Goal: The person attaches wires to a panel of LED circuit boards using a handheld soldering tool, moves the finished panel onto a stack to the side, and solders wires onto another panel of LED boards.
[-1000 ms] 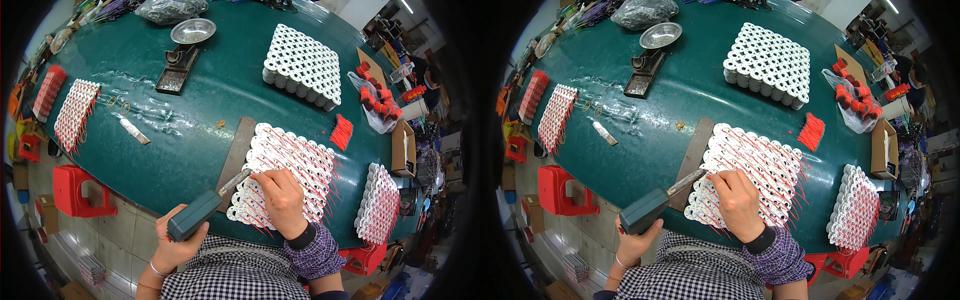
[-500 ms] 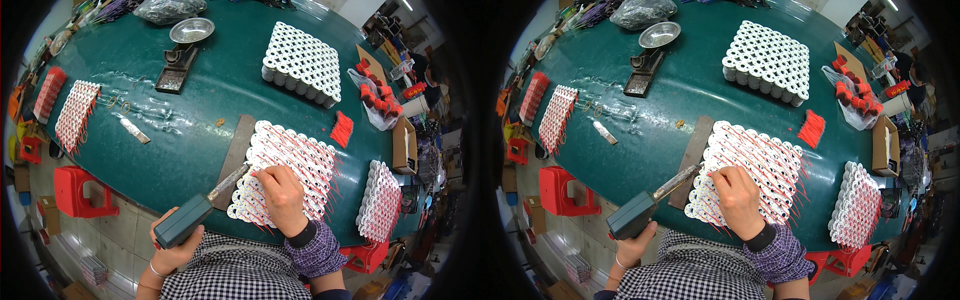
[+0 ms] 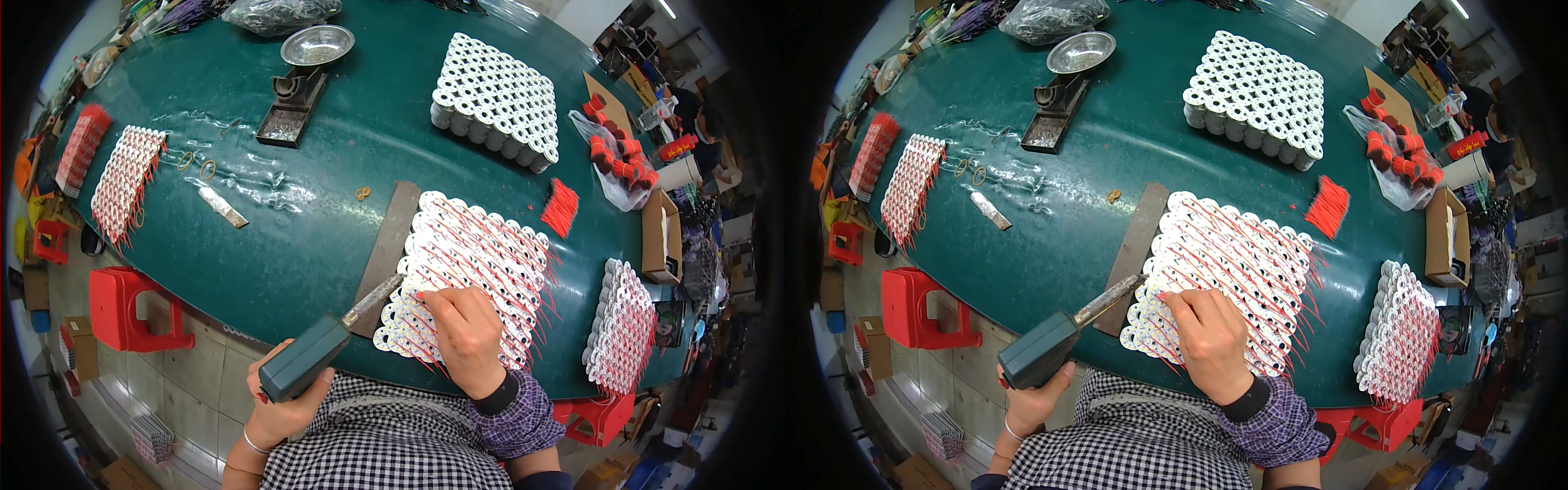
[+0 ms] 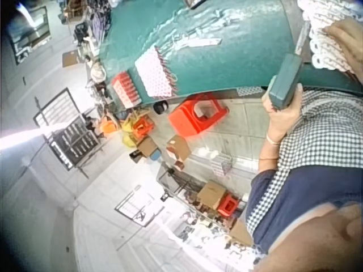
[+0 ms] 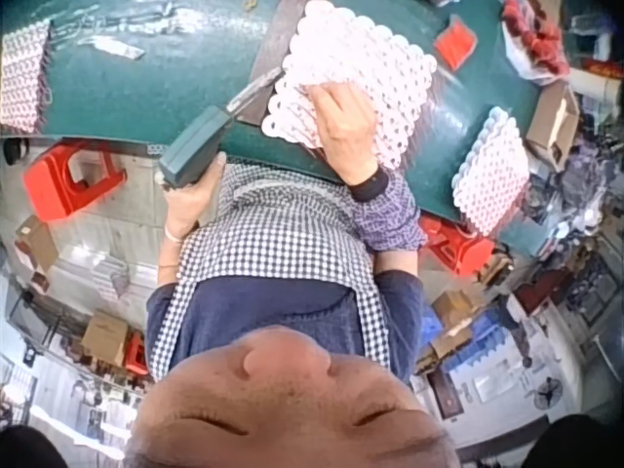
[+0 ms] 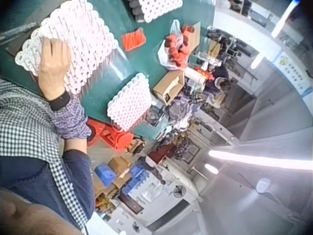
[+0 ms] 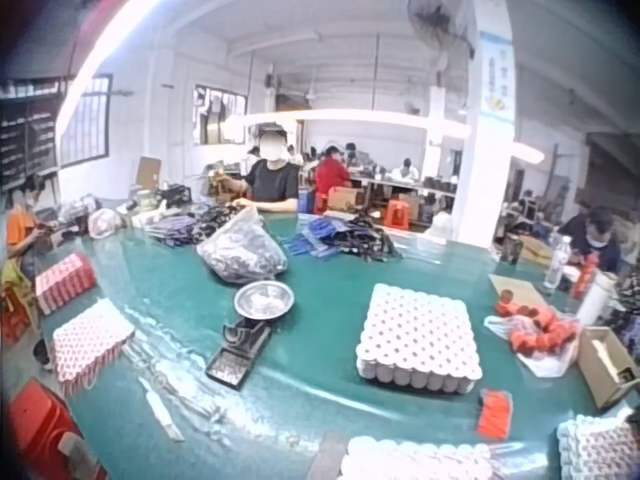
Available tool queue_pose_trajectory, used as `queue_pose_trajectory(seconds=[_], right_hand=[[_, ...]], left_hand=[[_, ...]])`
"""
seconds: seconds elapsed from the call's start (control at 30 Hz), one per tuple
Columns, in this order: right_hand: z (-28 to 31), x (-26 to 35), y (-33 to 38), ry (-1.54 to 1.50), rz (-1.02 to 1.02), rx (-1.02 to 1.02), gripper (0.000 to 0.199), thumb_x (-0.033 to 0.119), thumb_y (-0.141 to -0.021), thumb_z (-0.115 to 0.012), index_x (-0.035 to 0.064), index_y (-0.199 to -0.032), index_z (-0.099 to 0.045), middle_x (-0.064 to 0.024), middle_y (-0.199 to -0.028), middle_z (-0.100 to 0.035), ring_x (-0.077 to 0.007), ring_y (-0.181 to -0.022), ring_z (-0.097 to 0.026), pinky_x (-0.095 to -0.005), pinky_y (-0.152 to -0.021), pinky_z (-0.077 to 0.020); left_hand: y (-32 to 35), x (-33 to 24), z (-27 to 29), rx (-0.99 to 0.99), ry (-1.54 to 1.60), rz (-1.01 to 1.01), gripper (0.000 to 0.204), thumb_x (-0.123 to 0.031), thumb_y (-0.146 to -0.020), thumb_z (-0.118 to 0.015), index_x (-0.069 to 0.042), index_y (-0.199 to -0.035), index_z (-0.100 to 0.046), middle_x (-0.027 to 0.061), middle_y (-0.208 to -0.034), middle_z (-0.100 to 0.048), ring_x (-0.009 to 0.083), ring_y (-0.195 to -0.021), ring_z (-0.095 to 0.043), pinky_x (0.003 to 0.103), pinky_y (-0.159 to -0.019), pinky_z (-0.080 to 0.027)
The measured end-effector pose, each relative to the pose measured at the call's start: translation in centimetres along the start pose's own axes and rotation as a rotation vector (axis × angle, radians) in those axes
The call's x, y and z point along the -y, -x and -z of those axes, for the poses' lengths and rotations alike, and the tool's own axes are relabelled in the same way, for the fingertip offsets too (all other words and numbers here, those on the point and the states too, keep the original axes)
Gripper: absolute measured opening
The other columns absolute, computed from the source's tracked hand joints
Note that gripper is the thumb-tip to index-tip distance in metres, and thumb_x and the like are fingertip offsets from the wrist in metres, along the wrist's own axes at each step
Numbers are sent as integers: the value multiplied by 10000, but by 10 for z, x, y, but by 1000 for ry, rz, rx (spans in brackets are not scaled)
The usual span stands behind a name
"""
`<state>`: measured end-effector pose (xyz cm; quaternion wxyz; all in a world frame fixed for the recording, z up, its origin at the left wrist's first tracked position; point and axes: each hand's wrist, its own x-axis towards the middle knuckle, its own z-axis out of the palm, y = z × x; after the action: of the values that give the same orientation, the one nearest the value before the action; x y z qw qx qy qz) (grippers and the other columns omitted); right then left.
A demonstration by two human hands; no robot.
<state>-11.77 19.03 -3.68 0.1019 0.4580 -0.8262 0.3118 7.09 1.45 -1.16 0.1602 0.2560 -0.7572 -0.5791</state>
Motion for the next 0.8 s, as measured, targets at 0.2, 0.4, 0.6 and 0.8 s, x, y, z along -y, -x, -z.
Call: queue_pose_trajectory(seconds=[0.2,0.4,0.6,0.8], right_hand=[[-4,0,5,2,-32,-14,240,-14,-752,-691,18,-989,-694,-71,-868,-630,-233,-779,-610,-359,-672,-490],[-2,2,4,43,-27,9,232,1,-768,-697,25,-998,-694,-69,-870,-629,-230,-772,-604,-359,-670,-485],[-1,2,2,77,4,-1,215,29,-775,-711,27,-989,-693,-61,-862,-629,-220,-757,-598,-353,-657,-474],[0,2,3,92,5,18,215,33,-782,-700,23,-996,-692,-55,-869,-626,-218,-770,-601,-351,-661,-477]], left_hand=[[-2,-2,-3,42,-9,-33,185,1,-775,-754,55,-943,-696,107,-874,-699,154,-715,-660,268,-628,-515],[-1,-5,-3,75,-51,20,198,-7,-781,-756,51,-959,-695,111,-887,-704,163,-732,-667,270,-649,-521],[-2,-3,-4,82,-64,-19,202,-2,-779,-756,51,-964,-694,115,-894,-705,167,-744,-674,276,-658,-526],[-2,-1,-6,79,-36,-41,197,11,-778,-752,50,-962,-692,103,-873,-696,152,-723,-655,267,-644,-512]])
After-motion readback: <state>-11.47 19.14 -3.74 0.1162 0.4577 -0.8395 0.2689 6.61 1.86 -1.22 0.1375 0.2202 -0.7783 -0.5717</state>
